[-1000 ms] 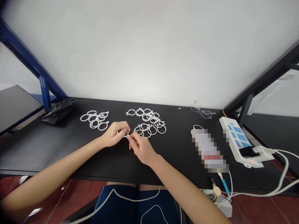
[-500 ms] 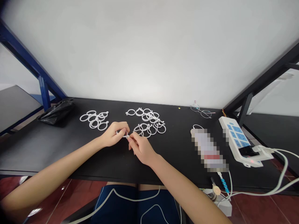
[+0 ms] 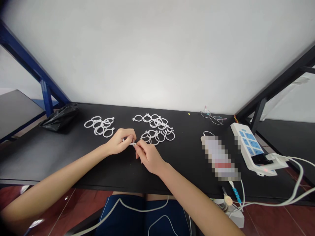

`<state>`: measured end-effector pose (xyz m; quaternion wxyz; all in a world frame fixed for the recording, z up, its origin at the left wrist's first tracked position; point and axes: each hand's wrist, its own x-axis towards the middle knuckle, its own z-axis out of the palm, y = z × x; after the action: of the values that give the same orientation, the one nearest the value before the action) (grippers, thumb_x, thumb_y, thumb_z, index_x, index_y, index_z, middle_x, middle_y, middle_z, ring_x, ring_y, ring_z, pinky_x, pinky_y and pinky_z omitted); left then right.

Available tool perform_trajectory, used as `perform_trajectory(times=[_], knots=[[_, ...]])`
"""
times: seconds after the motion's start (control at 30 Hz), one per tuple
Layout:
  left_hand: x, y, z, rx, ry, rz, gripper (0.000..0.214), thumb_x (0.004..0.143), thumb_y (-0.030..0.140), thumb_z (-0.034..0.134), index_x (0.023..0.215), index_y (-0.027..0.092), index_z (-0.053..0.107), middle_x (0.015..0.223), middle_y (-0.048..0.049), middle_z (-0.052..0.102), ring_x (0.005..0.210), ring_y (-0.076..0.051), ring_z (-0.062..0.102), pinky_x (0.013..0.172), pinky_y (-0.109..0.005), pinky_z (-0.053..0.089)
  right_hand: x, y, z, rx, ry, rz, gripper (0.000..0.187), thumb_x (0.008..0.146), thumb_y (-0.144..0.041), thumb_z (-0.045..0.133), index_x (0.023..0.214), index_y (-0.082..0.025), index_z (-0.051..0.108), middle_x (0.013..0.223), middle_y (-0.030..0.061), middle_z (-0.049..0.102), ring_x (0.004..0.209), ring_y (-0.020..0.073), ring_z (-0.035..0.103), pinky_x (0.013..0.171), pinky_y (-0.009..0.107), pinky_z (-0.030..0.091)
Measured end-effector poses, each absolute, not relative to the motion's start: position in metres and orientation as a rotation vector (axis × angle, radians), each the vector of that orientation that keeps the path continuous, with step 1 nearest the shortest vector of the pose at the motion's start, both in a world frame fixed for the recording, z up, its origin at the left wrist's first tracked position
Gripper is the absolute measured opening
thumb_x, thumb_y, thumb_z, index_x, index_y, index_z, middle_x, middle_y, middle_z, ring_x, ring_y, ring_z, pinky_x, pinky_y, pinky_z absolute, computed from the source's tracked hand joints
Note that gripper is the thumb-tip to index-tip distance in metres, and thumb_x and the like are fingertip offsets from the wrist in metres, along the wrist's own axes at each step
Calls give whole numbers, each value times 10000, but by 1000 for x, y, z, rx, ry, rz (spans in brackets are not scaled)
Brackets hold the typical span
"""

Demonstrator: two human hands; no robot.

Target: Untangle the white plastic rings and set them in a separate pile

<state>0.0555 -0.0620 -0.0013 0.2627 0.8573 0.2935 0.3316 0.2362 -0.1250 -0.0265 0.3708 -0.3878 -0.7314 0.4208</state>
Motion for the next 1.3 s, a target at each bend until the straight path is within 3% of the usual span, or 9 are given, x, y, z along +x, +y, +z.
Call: perform_trajectory(times=[0.9,1.3], knots=[[56,-63,1,2309,811,865,260,840,231,382,641,166,536,607,-13,547,569,-127,482,593,-260,387,235,-126,-24,-998,-1883,1035,295,1018,-402,374,804,-220,462,632,-34,570,473,94,507,513,230,418],[56,-63,-1,2289,809,862,337,899,256,388,611,153,530,602,-7,545,574,-118,477,598,-253,376,235,-126,-26,-995,-1870,1018,297,1023,-397,364,819,-214,480,627,-38,575,465,88,507,528,228,428]])
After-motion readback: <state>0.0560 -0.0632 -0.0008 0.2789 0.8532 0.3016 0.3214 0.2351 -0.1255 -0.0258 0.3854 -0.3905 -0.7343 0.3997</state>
